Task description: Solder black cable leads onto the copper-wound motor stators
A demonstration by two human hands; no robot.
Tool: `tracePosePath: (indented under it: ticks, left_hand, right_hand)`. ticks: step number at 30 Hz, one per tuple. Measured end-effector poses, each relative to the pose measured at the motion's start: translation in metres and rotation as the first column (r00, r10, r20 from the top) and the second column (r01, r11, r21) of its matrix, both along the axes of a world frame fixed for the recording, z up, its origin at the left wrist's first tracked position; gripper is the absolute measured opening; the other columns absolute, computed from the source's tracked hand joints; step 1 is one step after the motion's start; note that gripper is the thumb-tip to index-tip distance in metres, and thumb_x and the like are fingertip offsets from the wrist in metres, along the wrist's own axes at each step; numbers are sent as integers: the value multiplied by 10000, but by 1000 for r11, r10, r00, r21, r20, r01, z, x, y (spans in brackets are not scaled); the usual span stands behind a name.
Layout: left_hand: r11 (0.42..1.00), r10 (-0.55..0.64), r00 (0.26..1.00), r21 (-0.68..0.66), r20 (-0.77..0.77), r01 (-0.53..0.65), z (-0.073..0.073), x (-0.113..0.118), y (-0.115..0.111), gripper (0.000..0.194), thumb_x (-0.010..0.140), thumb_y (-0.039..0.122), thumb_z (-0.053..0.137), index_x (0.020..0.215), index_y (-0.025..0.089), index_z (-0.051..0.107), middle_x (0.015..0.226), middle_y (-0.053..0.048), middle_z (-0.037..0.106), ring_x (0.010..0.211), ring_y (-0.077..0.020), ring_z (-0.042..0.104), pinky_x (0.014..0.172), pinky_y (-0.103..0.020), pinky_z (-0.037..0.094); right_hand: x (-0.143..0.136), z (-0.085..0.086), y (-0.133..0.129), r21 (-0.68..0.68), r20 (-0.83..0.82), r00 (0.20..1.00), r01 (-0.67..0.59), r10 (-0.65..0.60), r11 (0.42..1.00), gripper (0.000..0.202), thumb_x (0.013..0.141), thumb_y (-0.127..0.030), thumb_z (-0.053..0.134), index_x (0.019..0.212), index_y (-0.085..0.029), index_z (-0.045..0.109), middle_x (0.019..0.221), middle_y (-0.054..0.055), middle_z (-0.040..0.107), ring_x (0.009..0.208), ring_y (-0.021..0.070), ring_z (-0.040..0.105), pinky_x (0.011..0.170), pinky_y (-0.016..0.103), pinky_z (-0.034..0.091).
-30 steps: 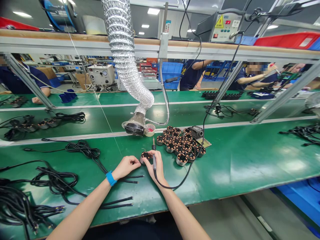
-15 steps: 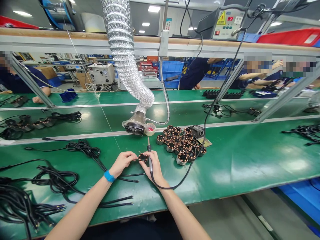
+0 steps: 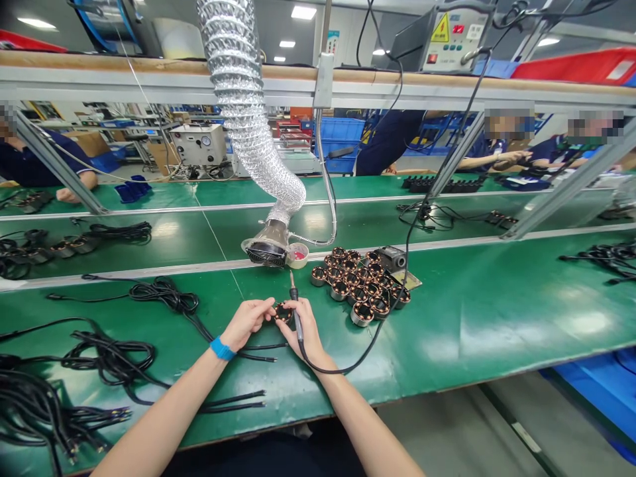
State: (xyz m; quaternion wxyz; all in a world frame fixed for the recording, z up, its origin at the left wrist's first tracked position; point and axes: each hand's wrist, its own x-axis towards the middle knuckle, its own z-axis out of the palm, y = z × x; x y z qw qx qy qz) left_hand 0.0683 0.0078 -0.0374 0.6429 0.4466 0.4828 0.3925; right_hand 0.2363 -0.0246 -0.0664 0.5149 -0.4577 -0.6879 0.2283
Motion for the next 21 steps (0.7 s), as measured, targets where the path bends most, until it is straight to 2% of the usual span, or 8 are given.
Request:
tracePosePath:
  ticks: [4, 9, 16, 21]
  left_hand:
    - [997, 70, 998, -28, 10, -70, 1, 10, 2, 454, 663, 544, 770, 631, 133, 580, 522, 61, 448, 372, -12, 234, 388, -224, 76]
    - [998, 48, 997, -50, 67, -45, 1, 6, 3, 351, 671, 439, 755, 655, 151, 554, 505, 89, 377, 384, -15, 201, 396, -223, 64]
    - [994, -76, 989, -67, 124, 85, -4, -7, 8, 315, 637, 371, 788, 643, 132, 582, 541, 65, 444, 383, -2, 207, 393, -227, 63]
    - [996, -88, 994, 12, 58, 87, 2, -18, 3, 336, 739, 433, 726, 772, 101, 677, 637, 18, 544, 395, -5, 276, 393, -220, 78]
  right_hand:
    - [-1, -2, 1, -1, 4, 1000, 11, -11, 1000, 290, 816, -201, 686, 1079, -267, 584, 1108, 50, 554, 1035, 210, 601, 942, 389, 517]
    - [-1, -3, 1, 11, 5, 1000, 11, -11, 1000, 301, 811, -200, 689, 1088, -263, 588, 1113, 53, 565, 1058, 213, 604, 957, 391, 516]
    - [1, -2, 2, 5, -8, 1000, -16, 16, 1000, 320, 817, -192, 686, 1106, -272, 575, 1121, 53, 553, 1082, 212, 588, 981, 384, 493]
    - [0, 1, 0, -7, -16, 1000, -18, 18, 1000, 300, 809, -185, 695, 1075, -264, 584, 1116, 45, 551, 1076, 205, 580, 974, 365, 483]
